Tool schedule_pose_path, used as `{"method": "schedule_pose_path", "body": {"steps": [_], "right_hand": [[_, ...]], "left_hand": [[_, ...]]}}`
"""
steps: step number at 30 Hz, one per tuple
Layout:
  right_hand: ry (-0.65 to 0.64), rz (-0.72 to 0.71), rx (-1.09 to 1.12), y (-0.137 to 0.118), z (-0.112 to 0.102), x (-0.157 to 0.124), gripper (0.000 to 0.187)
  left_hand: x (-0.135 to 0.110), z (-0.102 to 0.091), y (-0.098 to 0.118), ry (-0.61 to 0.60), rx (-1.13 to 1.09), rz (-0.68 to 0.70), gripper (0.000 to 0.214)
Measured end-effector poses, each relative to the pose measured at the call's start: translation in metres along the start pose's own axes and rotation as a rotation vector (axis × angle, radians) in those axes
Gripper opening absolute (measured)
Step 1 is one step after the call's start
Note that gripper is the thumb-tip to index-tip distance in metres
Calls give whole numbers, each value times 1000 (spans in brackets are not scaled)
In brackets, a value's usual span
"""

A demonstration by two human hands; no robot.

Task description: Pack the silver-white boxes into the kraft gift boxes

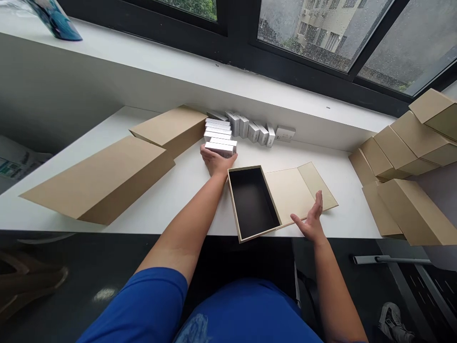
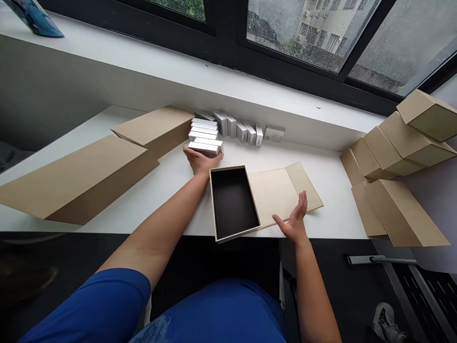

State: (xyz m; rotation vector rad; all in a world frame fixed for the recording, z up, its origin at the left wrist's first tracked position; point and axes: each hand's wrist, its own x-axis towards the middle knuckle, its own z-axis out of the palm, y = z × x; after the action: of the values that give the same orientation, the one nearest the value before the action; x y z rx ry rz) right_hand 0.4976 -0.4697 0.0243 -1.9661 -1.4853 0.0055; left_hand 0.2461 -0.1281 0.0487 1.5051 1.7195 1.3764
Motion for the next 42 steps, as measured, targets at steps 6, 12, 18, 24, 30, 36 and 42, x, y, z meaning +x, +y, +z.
{"method": "schedule_pose_path", "body": {"steps": [6, 12, 18, 24, 30, 36, 42], "right_hand": [[-16, 12, -4, -1, 0, 0, 125], [-11, 10, 10, -5, -1, -2, 123], [-38, 23, 30, -9, -3, -2, 125], [-65, 40, 75, -12, -5, -2, 126], [-101, 69, 132, -14, -8, -2, 125], [-109, -4, 79, -16, -6, 0, 128], [80, -15, 183, -18, -6, 8, 104]], "left_hand": [[-3, 3, 9, -31, 125, 21, 135], [-5, 12, 18, -86, 257, 143, 130], [0, 16, 23, 28, 39, 131, 99], [3, 14, 25, 177, -201, 40, 99], [15, -45, 50, 74, -896, -112, 83], [-31, -119, 65, -482, -1220, 39, 81], [-67, -147, 58, -589, -1175, -3, 95]]}}
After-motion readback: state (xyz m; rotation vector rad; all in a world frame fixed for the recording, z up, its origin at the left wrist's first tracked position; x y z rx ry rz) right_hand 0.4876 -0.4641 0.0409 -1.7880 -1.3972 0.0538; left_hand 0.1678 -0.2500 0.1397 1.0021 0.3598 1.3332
